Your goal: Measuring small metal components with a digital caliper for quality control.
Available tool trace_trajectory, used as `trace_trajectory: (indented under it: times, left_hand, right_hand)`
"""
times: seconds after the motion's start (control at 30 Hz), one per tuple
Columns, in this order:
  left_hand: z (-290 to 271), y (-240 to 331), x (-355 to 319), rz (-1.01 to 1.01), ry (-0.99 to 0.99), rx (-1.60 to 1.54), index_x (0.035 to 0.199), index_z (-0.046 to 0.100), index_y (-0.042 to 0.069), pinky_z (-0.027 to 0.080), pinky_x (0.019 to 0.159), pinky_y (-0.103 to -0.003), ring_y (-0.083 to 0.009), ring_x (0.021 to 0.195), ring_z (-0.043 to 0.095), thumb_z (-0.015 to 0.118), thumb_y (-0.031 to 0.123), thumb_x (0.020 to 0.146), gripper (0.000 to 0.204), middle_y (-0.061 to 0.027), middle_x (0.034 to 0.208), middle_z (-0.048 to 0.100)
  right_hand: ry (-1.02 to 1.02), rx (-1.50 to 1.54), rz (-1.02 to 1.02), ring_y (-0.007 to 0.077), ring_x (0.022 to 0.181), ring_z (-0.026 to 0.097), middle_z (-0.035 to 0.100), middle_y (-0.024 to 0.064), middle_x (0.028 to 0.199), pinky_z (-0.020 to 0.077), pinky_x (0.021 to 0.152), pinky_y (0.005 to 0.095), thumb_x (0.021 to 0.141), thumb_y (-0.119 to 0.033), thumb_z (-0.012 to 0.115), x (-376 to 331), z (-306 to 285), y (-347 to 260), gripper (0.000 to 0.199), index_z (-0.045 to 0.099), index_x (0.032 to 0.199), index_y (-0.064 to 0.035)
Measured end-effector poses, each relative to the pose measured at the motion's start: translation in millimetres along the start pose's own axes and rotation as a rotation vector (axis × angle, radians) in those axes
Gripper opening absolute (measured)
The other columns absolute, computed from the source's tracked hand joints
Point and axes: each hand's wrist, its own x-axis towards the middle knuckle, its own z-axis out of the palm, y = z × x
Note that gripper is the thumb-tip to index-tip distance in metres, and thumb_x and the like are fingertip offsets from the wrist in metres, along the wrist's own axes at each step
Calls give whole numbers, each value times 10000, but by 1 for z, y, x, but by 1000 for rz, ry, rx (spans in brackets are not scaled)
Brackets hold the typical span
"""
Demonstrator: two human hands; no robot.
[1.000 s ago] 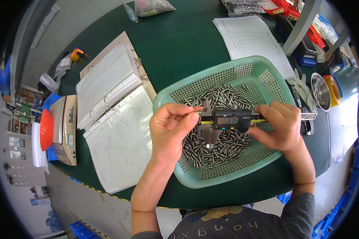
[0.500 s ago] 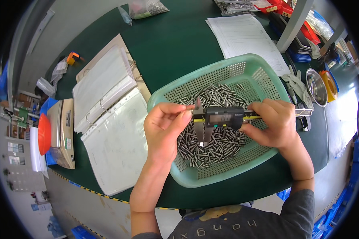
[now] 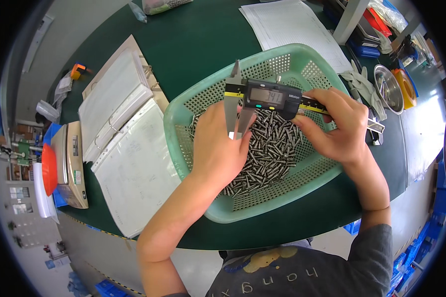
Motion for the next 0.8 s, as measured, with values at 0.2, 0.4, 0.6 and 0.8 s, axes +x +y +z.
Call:
trace_trajectory:
  times: [0.2, 0.4, 0.6, 0.8]
  left_hand:
    - [8, 12, -4, -146, -203, -90, 903, 647, 118, 471, 648, -404, -277, 899, 536, 670, 44, 702, 216, -34, 1052, 500]
    - [2, 6, -4, -190, -123, -159, 849, 606, 58, 479, 623, -341, -229, 818, 578, 653, 20, 733, 131, -43, 914, 572]
    - [-19, -8, -13, -610, 190, -1190, 974, 581, -16, 467, 776, -252, -107, 846, 573, 599, -19, 811, 164, -53, 918, 620]
    - [-26, -17, -18, -570, 199, -1591, 1017, 582, -6, 458, 838, -264, -144, 919, 582, 595, -2, 828, 190, -75, 956, 620]
  right_hand:
    - [7, 30, -14, 151, 439, 473, 543, 53, 599, 371, 402, 252, 618, -158, 765, -4, -3, 7, 301, 627, 841, -11]
    - [-18, 44, -29, 107, 451, 449, 571, 52, 643, 356, 408, 212, 615, -122, 752, -5, -2, 7, 311, 623, 865, 11]
    - [38, 37, -74, 201, 443, 512, 528, 44, 566, 399, 408, 283, 604, -314, 796, 0, -2, 6, 372, 614, 779, -41]
    - [-100, -81, -199, 205, 441, 499, 507, 32, 580, 381, 403, 293, 593, -409, 769, -2, -3, 7, 426, 599, 765, -58]
